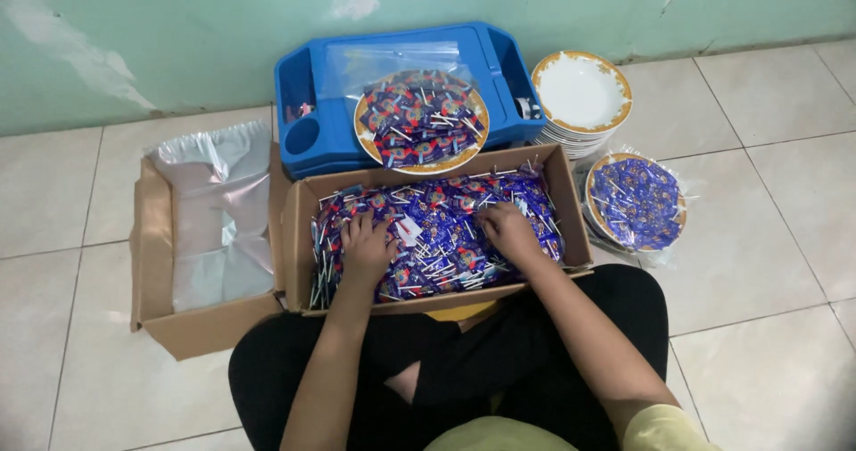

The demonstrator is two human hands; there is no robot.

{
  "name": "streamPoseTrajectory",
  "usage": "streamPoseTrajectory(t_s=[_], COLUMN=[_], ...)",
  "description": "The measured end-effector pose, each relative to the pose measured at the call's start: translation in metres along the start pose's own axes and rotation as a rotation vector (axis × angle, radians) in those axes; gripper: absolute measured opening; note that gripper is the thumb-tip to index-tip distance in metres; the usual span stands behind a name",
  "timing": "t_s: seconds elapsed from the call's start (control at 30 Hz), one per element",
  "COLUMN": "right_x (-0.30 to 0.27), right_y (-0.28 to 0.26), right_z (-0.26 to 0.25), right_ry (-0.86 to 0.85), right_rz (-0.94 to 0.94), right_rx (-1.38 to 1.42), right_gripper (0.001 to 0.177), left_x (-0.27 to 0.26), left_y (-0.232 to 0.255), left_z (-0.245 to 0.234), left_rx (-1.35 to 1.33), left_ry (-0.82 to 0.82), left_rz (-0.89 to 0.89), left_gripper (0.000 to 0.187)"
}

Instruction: Manually packing small food packets and decorative plates into boxes and sleeves.

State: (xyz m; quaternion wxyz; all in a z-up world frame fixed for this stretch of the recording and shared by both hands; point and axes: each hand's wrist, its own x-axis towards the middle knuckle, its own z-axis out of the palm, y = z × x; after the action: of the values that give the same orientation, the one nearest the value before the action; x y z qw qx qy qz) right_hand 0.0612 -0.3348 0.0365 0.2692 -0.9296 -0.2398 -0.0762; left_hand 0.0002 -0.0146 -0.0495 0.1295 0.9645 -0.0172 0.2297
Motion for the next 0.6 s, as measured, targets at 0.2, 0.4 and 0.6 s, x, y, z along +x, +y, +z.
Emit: streamPoseTrajectory(t_s=[0.2, 0.4, 0.6], right_x=[0.007, 0.025, 0.058], right_y=[-0.020, -0.039, -0.023], right_z=[0.012, 0.015, 0.068], right_ry=[-0.051, -0.097, -0.068], right_rz=[-0.219, -0.209, -0.217], right_rx=[-0.025, 0.105, -0.115], right_gripper=[0.013, 0.018, 0.031], left_x=[0.001, 0.019, 0.028], left_y=[0.001, 0.008, 0.016], left_z=[0.002, -0.018, -0.066], left_rx=[-0.106, -0.344, -0.346], left_ry=[-0.050, 0.107, 0.230], left_rz=[0.036, -0.039, -0.223], left_gripper=[0.024, 0.011, 0.007])
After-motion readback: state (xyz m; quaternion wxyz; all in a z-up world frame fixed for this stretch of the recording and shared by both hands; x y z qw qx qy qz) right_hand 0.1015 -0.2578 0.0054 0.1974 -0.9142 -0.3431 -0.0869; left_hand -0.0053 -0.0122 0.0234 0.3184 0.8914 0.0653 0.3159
